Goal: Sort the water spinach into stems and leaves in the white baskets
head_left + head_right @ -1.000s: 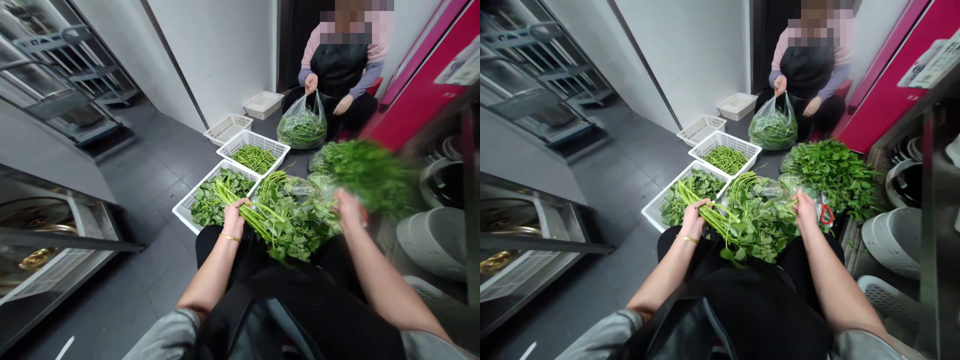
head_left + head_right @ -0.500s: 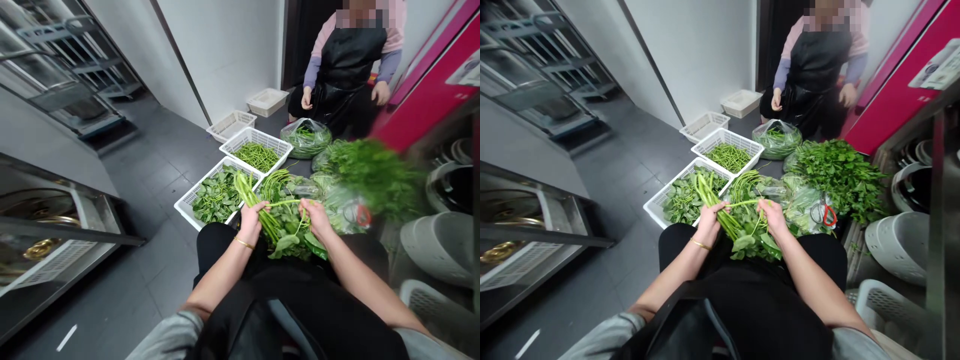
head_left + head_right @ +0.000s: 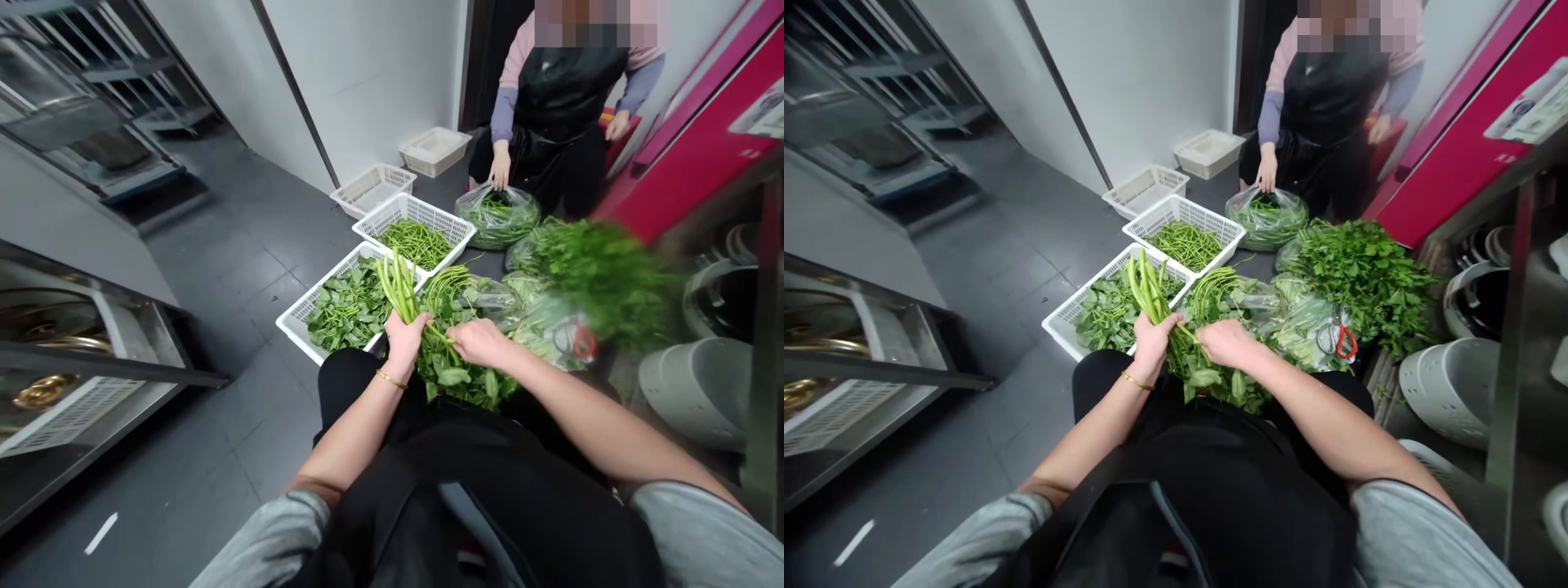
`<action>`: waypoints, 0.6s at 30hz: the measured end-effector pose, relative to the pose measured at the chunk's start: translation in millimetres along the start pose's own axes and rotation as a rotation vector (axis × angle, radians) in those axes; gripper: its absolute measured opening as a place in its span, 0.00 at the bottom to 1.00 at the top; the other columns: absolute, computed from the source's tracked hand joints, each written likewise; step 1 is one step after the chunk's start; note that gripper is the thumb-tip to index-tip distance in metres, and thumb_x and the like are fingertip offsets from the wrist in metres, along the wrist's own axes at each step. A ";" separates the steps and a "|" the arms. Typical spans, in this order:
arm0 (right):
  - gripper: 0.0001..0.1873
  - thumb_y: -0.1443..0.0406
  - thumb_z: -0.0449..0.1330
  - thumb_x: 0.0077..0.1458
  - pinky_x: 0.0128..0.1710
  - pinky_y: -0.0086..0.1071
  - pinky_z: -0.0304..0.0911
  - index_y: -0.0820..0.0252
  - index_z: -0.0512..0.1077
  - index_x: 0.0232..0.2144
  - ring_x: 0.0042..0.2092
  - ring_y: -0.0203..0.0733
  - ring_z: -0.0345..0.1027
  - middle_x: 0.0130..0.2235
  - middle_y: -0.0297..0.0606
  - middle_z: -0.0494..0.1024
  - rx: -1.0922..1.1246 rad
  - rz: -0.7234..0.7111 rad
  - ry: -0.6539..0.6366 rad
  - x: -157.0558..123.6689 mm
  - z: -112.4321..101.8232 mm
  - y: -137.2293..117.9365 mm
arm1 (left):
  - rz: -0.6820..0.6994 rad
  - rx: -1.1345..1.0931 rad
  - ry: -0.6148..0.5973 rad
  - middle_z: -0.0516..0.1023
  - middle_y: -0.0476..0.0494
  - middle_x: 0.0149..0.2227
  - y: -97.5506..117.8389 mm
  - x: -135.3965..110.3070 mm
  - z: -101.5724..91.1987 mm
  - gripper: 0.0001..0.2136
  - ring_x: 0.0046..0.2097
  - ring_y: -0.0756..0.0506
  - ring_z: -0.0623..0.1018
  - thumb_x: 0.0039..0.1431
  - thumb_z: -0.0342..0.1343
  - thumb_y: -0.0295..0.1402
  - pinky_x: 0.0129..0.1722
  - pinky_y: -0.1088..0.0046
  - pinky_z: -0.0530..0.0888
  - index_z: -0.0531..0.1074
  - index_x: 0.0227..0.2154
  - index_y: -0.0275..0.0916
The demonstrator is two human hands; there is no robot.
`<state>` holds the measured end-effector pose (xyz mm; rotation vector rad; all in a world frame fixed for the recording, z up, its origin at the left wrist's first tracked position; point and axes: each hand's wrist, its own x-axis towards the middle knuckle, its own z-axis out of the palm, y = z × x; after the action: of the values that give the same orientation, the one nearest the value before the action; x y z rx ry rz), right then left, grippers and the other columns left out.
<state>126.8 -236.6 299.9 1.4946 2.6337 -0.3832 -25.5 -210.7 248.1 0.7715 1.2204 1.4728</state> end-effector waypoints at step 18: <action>0.10 0.69 0.52 0.53 0.26 0.26 0.52 0.61 0.73 0.24 0.24 0.33 0.63 0.24 0.35 0.74 0.296 -0.218 -0.138 -9.2 1.1 -8.1 | -0.312 0.048 -0.438 0.75 0.45 0.19 19.8 -5.5 -9.5 0.14 0.19 0.46 0.74 0.29 0.66 0.19 0.19 0.72 0.70 0.69 0.22 0.35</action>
<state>124.6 -248.5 302.0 1.1947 2.7245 -0.8959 -38.7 -217.9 265.0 0.8405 0.9879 0.9605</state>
